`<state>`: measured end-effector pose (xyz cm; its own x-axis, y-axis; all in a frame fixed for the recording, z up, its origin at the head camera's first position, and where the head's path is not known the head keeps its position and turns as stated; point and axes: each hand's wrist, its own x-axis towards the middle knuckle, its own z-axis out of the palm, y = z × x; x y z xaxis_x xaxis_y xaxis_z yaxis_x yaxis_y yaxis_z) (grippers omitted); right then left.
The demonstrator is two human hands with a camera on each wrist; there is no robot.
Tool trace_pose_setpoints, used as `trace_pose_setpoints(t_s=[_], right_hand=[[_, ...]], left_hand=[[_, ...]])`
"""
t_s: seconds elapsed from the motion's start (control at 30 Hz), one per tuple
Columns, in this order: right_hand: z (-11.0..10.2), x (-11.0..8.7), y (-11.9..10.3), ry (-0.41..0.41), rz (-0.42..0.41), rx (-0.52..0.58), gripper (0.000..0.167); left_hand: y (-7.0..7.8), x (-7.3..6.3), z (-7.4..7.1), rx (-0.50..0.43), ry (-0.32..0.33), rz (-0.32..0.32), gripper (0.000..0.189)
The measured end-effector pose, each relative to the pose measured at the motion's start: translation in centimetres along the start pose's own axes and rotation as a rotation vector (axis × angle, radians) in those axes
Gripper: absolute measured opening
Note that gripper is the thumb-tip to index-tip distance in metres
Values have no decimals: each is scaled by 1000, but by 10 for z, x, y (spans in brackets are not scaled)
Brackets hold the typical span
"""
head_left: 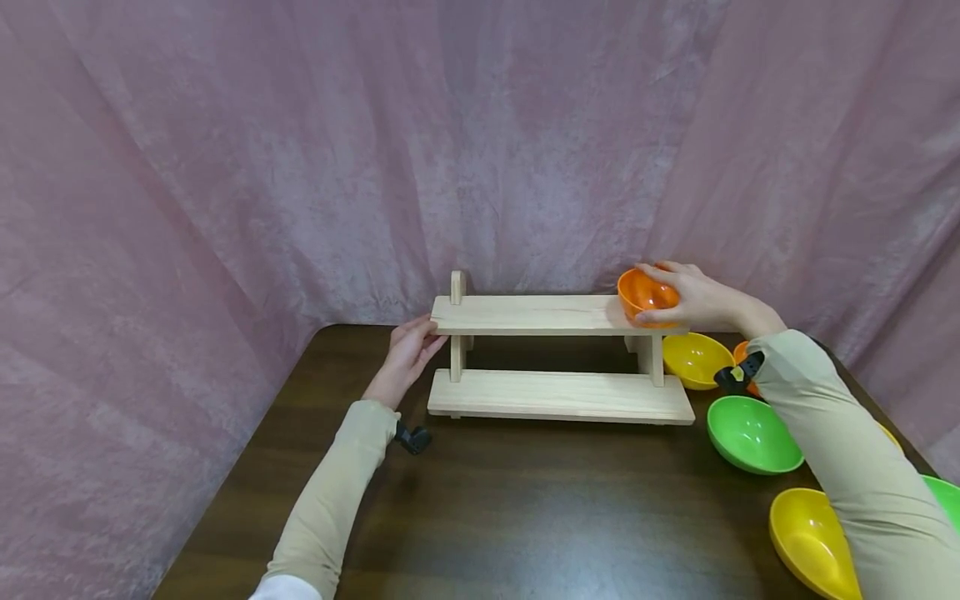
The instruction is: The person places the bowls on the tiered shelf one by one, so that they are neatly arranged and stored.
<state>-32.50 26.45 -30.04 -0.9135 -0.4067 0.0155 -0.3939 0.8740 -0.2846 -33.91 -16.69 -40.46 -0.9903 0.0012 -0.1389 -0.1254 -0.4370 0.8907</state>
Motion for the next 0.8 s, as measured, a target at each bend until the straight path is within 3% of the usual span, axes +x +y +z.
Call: trace_pose_setpoints(t_s=[0.3, 0.8], right_hand=[[-4, -9, 4, 21, 23, 5, 91], [-5, -34, 14, 166, -68, -18, 77]], left_hand=[[-1, 1, 1, -8, 6, -8, 51], [2, 1, -2, 5, -5, -18, 50]])
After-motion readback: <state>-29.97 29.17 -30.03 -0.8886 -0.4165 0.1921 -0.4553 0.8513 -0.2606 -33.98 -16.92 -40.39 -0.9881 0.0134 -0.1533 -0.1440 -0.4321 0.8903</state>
